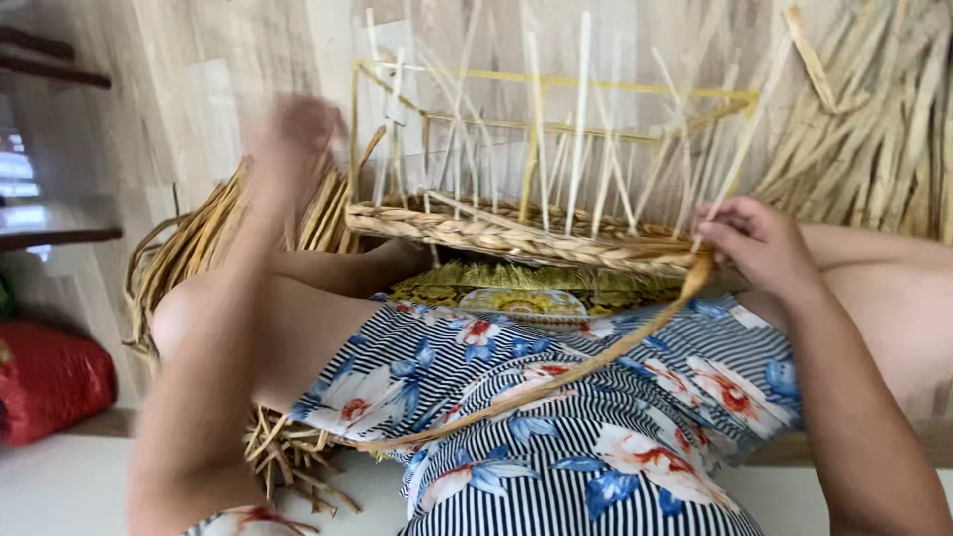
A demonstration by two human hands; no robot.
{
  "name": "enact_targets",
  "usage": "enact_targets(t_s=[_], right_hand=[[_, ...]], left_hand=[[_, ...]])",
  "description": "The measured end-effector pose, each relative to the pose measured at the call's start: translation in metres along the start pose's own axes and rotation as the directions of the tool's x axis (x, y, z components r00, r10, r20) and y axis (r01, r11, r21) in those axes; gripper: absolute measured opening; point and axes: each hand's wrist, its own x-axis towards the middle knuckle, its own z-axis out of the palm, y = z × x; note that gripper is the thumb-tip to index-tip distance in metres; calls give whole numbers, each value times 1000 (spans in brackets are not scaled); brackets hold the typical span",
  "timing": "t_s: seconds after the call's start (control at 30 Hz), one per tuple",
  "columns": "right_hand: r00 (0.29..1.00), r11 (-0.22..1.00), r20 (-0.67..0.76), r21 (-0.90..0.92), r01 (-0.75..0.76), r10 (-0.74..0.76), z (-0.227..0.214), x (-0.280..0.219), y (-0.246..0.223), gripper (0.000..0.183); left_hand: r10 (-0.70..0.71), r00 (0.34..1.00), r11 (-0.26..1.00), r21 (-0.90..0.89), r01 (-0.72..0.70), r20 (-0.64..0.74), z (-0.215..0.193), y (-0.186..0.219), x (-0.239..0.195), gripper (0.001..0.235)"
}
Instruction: The person weaves a basket by taking dried plant fibers and threading them through the upright frame by hand.
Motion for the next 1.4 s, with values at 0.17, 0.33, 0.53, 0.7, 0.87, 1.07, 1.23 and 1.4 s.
enact_targets(t_s=[0.17,0.33,0.53,0.7,0.87,1.07,1.23,1.4], right_hand=[[992,998,-123,-48,-37,31,-4,-4,-11,22],[947,986,-322,-150,-73,21,-15,-6,-13,17],[930,996,-363,-80,32,-58,-44,-22,12,7],[910,966,-392,-256,29,-132,-39,-40,15,7],[918,959,-366,-281,43,-149,-15,-37,-6,7],[924,957,-336,-278,85,-180,-4,-35,-23,6],[920,942,-330,-318,102,-211,1,-38,-20,8],[932,967,-322,-238,89,-165,-1,-45,-16,7]], left_hand=[[-463,869,857,161,490,-176,-130,-90,-57,22],[-628,767,778,-98,620,-132,-104,-179,-89,22],[-381,854,813,312,492,-354,-17,-246,-77,19],[-461,869,723,491,485,-179,7,-237,-52,22],[-474,853,833,205,515,-217,-3,-206,-52,21],[-530,848,719,-532,448,-2,4,-134,-65,19],[-512,845,454,-787,418,153,31,-88,-80,18],[-557,823,388,-843,372,108,33,-79,-79,17]])
